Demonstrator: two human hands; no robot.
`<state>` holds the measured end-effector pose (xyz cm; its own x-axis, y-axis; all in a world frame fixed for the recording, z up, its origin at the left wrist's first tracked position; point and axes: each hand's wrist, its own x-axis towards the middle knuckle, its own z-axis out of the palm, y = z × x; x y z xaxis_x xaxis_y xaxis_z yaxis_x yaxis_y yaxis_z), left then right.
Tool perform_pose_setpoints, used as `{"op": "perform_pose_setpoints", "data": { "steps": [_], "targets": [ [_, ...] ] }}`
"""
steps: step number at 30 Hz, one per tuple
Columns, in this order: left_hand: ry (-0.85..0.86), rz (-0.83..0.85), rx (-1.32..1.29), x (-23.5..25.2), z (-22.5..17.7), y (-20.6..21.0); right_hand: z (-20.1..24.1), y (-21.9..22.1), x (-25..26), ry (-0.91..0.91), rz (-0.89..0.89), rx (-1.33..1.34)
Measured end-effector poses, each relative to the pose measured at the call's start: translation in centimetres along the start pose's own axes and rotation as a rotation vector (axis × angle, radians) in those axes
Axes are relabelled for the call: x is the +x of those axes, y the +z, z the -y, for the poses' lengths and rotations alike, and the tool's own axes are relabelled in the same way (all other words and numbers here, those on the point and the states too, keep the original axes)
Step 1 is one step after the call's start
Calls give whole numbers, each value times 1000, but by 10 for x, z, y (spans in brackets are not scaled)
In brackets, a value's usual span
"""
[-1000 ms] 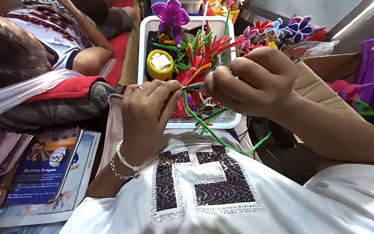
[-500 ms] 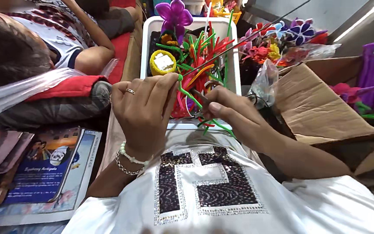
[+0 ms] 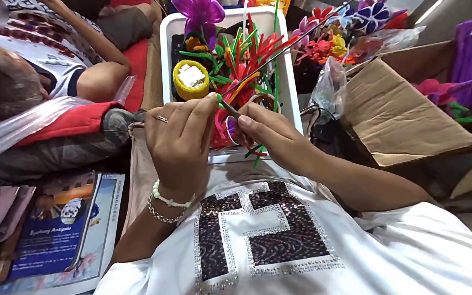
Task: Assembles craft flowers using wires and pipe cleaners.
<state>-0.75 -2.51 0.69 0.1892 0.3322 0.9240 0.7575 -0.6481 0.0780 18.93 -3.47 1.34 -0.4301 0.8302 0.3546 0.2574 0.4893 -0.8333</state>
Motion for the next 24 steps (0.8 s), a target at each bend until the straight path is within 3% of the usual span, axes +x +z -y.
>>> {"op": "perform_pose_setpoints", "data": {
  "steps": [10,24],
  "targets": [
    [4,-7,-22,-1,0,2,-3,5,4,-73,-74,-138],
    [-116,50,-193,5,2,-6,-8,9,9,-210,-144,-267]
  ]
}}
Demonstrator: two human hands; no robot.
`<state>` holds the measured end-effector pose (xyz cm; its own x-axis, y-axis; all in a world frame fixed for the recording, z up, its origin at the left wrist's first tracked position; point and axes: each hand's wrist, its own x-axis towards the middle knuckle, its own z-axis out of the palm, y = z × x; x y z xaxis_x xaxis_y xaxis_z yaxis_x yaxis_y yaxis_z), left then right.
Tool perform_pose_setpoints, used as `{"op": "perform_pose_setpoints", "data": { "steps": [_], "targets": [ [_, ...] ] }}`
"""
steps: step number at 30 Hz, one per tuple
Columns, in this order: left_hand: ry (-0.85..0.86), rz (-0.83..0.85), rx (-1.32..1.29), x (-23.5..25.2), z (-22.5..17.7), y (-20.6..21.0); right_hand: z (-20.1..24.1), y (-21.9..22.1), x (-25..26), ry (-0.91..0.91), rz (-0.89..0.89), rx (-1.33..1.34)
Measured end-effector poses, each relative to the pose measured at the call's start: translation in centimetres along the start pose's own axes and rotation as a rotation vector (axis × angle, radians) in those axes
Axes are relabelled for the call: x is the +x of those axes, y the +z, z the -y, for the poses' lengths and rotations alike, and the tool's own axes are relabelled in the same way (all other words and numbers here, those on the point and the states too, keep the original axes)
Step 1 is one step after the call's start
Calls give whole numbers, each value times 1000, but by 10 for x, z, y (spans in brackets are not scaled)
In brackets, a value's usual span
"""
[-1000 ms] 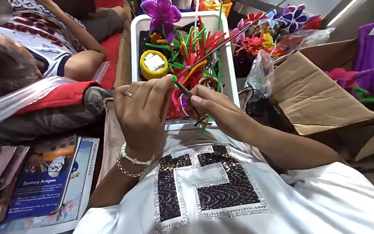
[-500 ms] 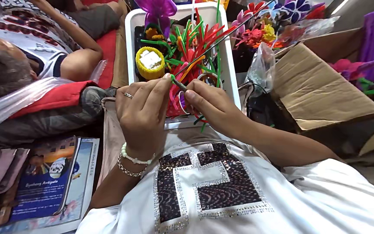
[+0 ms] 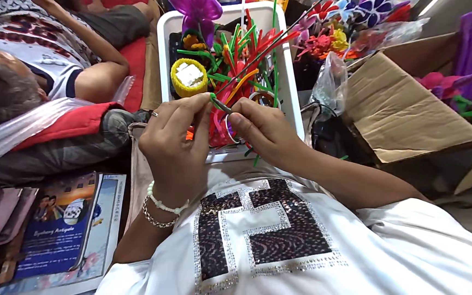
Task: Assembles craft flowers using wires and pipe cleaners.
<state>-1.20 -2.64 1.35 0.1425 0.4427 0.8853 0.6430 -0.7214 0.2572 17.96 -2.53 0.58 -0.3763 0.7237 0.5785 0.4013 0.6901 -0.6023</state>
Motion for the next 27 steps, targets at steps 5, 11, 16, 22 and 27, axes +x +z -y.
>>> {"op": "perform_pose_setpoints", "data": {
  "steps": [5,11,16,22,27],
  "targets": [
    [-29,27,-72,1,1,-2,0,-2,0,-20,-5,-96],
    [-30,-1,-97,1,1,-3,2,-2,0,-61,-30,-136],
    [-40,36,-127,2,1,-8,0,-1,1,-115,-55,-169],
    [-41,48,-186,3,2,-9,0,-4,0,-119,-45,-205],
    [-50,63,-214,3,5,-7,-1,-6,1,-135,-44,-241]
  ]
}}
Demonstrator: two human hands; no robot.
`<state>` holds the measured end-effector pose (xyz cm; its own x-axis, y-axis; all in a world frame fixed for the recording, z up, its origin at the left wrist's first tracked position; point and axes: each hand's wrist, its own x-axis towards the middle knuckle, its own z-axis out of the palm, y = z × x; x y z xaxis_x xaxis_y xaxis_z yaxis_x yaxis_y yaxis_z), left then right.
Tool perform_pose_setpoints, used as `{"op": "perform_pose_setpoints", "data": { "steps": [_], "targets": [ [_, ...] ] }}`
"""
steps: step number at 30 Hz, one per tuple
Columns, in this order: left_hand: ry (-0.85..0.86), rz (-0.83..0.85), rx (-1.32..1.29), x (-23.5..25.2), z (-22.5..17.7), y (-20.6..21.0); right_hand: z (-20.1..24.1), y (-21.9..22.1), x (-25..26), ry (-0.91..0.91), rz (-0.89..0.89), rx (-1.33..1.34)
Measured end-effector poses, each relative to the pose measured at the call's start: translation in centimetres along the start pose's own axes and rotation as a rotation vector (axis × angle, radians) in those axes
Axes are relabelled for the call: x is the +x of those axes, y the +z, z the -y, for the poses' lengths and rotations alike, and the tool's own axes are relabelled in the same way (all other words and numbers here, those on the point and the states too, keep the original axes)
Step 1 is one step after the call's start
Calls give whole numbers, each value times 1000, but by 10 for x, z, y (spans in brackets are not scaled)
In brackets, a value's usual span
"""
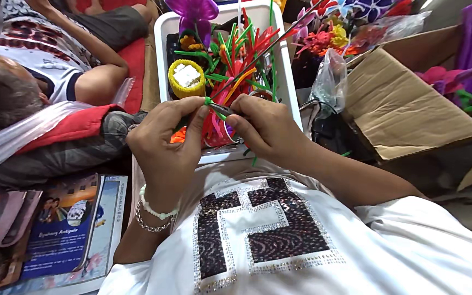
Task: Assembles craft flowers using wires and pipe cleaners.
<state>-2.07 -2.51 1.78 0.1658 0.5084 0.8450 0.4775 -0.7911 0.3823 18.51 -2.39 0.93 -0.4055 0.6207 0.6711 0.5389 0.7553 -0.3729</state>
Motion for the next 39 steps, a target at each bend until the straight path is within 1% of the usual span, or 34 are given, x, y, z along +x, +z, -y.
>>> {"op": "perform_pose_setpoints", "data": {
  "steps": [5,7,10,13,17,21,24,26,29,32,35,39],
  "targets": [
    [-57,47,-38,2,5,1,-14,-17,5,55,96,98],
    [-86,56,-74,2,6,-1,-24,-21,7,112,101,30],
    [-121,102,-150,3,7,-6,-46,-21,5,214,180,-207],
    [-160,142,-258,5,6,-10,-65,-12,1,259,259,-376],
    [-200,169,-352,6,7,-13,-77,0,-5,250,360,-478],
    [-188,161,-376,6,9,-9,-84,7,-8,237,411,-467],
    [-183,167,-345,6,8,-7,-78,-2,-2,223,362,-440],
    [-193,188,-349,5,8,-6,-66,-10,3,141,257,-348],
    [-196,227,-354,4,7,-5,-39,-20,12,-60,90,-52],
    [-195,232,-347,3,1,-3,-13,-20,19,-193,27,196],
    [-166,230,-330,2,-1,-1,-6,-15,22,-219,-49,257],
    [-115,219,-327,2,2,3,-9,-15,23,-167,-75,293]
  ]
}}
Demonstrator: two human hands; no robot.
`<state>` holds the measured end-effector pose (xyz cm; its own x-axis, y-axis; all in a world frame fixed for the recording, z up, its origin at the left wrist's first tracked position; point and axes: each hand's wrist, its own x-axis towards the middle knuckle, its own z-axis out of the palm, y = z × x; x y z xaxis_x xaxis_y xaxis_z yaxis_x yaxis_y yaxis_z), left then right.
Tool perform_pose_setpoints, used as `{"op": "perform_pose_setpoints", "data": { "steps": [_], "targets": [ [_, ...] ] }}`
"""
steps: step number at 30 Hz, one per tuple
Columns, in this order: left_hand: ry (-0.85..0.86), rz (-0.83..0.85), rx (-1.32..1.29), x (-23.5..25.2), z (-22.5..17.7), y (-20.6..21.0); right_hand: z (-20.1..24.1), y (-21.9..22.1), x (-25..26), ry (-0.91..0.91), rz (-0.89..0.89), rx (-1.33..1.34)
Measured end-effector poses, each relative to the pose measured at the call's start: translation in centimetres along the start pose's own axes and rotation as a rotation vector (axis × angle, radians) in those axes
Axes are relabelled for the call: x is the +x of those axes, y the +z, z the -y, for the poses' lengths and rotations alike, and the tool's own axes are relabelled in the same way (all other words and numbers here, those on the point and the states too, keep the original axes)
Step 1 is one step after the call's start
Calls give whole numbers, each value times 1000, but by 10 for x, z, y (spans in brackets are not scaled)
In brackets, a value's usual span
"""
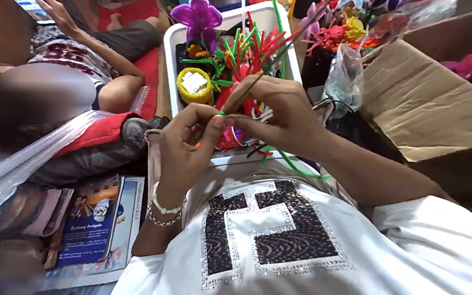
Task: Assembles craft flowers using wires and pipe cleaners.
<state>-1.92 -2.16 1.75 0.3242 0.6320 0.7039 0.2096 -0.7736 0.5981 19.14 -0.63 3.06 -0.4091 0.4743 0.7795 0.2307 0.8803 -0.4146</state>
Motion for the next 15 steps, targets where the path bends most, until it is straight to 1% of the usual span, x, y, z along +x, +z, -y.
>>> {"op": "perform_pose_setpoints", "data": {
  "steps": [4,10,15],
  "targets": [
    [10,6,-41,0,1,1,2,-4,-1,45,26,-6],
    [58,26,53,1,0,-2,4,-9,0,9,99,-74],
    [86,26,35,0,-3,1,10,-13,-5,-9,135,-144]
  ]
}}
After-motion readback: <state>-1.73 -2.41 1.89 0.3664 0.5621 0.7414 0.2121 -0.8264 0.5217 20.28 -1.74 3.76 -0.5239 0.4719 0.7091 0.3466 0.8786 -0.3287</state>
